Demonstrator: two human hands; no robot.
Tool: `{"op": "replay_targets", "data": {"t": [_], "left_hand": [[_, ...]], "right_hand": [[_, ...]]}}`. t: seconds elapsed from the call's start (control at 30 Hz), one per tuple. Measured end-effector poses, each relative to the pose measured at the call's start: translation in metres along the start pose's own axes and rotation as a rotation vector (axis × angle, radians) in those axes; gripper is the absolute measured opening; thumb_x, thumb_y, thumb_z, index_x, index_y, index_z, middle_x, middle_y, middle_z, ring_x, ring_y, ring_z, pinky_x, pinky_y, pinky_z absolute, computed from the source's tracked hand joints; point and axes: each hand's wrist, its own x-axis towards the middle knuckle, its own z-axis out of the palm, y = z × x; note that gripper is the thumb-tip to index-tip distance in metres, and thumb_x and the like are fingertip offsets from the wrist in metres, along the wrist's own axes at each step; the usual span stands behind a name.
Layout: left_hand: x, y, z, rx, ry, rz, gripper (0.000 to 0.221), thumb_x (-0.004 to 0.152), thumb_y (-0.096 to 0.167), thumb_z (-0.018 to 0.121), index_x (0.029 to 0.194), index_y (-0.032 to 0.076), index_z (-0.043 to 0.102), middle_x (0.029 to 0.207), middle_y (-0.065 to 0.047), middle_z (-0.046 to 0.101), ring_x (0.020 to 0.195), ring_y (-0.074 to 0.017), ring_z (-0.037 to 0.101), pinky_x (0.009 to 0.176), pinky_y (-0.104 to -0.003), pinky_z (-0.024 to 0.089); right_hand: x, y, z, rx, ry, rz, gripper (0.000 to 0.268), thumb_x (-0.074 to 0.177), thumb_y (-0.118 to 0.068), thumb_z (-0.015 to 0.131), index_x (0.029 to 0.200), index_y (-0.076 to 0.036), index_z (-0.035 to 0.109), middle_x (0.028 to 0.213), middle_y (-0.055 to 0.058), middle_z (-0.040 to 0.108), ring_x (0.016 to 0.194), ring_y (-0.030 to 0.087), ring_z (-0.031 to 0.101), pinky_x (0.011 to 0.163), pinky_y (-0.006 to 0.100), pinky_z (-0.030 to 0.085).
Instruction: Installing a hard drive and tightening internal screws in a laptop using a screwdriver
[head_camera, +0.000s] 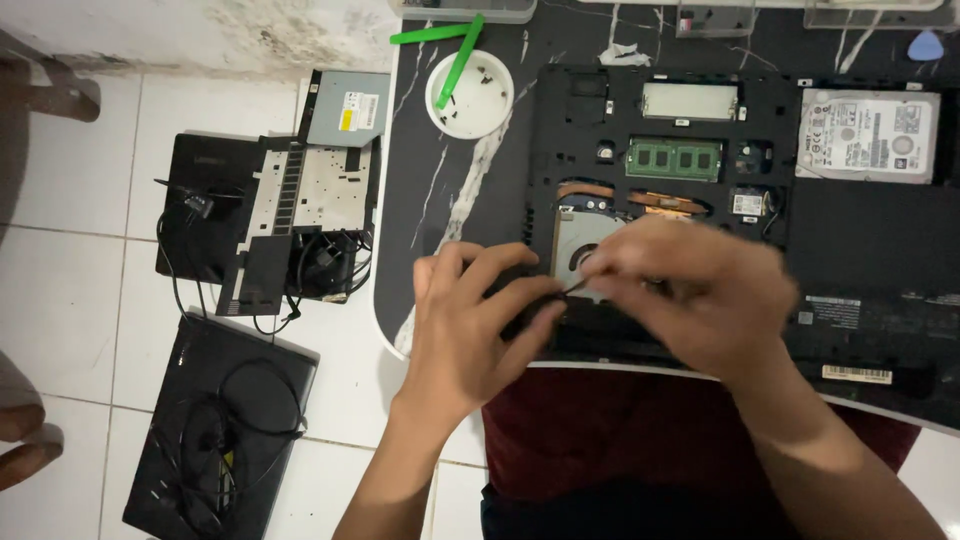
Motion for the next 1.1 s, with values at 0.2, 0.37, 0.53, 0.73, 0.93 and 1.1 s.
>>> {"op": "replay_targets", "data": {"t": [0.2, 0.37, 0.53, 0.73, 0.93, 1.1], "left_hand": [[0.012, 0.002, -0.001, 0.085, -0.047, 0.049, 0.006, 0.095, 0.021, 0.079, 0.095, 0.02, 0.072, 0.108, 0.008, 0.066, 0.091, -0.0259, 0.048, 0.073, -0.043, 0.029], [0.018, 0.004, 0.005, 0.245, -0.079, 0.186, 0.012, 0.099, 0.011, 0.071, 0.089, 0.014, 0.064, 0.102, 0.004, 0.063, 0.085, -0.0266, 0.046, 0.073, -0.041, 0.034], [0.017, 0.011, 0.005, 0.323, -0.132, 0.19, 0.012, 0.102, 0.013, 0.067, 0.091, 0.012, 0.063, 0.102, 0.001, 0.06, 0.084, -0.0257, 0.047, 0.072, -0.04, 0.035], [0.014, 0.008, 0.003, 0.221, -0.151, 0.159, 0.008, 0.099, 0.016, 0.068, 0.106, 0.015, 0.063, 0.117, 0.003, 0.064, 0.094, -0.0278, 0.052, 0.079, -0.044, 0.036], [0.003, -0.007, 0.007, 0.135, -0.158, 0.153, 0.025, 0.101, 0.029, 0.065, 0.125, 0.022, 0.069, 0.135, 0.007, 0.066, 0.114, -0.0278, 0.055, 0.089, -0.046, 0.031], [-0.008, -0.02, 0.014, 0.153, -0.183, 0.104, 0.052, 0.09, 0.057, 0.067, 0.133, 0.028, 0.065, 0.145, 0.012, 0.06, 0.122, -0.0273, 0.052, 0.096, -0.046, 0.032]], "right_hand": [[-0.013, 0.0, -0.028, -0.013, 0.377, 0.018, 0.039, 0.1, 0.017, 0.071, 0.129, 0.002, 0.05, 0.103, 0.024, 0.067, 0.094, 0.031, 0.078, 0.082, 0.036, 0.075], [-0.034, -0.008, -0.039, -0.053, 0.457, 0.164, 0.039, 0.101, 0.018, 0.069, 0.13, 0.005, 0.048, 0.101, 0.027, 0.062, 0.097, 0.04, 0.075, 0.091, 0.049, 0.073], [-0.061, -0.009, -0.057, -0.089, 0.487, 0.256, 0.042, 0.105, 0.026, 0.062, 0.135, 0.004, 0.043, 0.106, 0.033, 0.06, 0.101, 0.04, 0.071, 0.096, 0.051, 0.069], [-0.095, -0.006, -0.096, -0.266, 0.592, 0.418, 0.041, 0.116, 0.02, 0.059, 0.144, 0.006, 0.031, 0.113, 0.037, 0.057, 0.094, 0.043, 0.064, 0.083, 0.051, 0.061], [-0.115, -0.013, -0.142, -0.41, 0.617, 0.705, 0.027, 0.113, 0.004, 0.076, 0.132, 0.001, 0.057, 0.11, 0.014, 0.067, 0.084, 0.018, 0.065, 0.076, 0.027, 0.057], [-0.135, -0.008, -0.165, -0.311, 0.668, 0.706, 0.038, 0.117, -0.002, 0.064, 0.154, -0.006, 0.056, 0.106, 0.001, 0.059, 0.077, 0.01, 0.056, 0.07, 0.021, 0.05]]}}
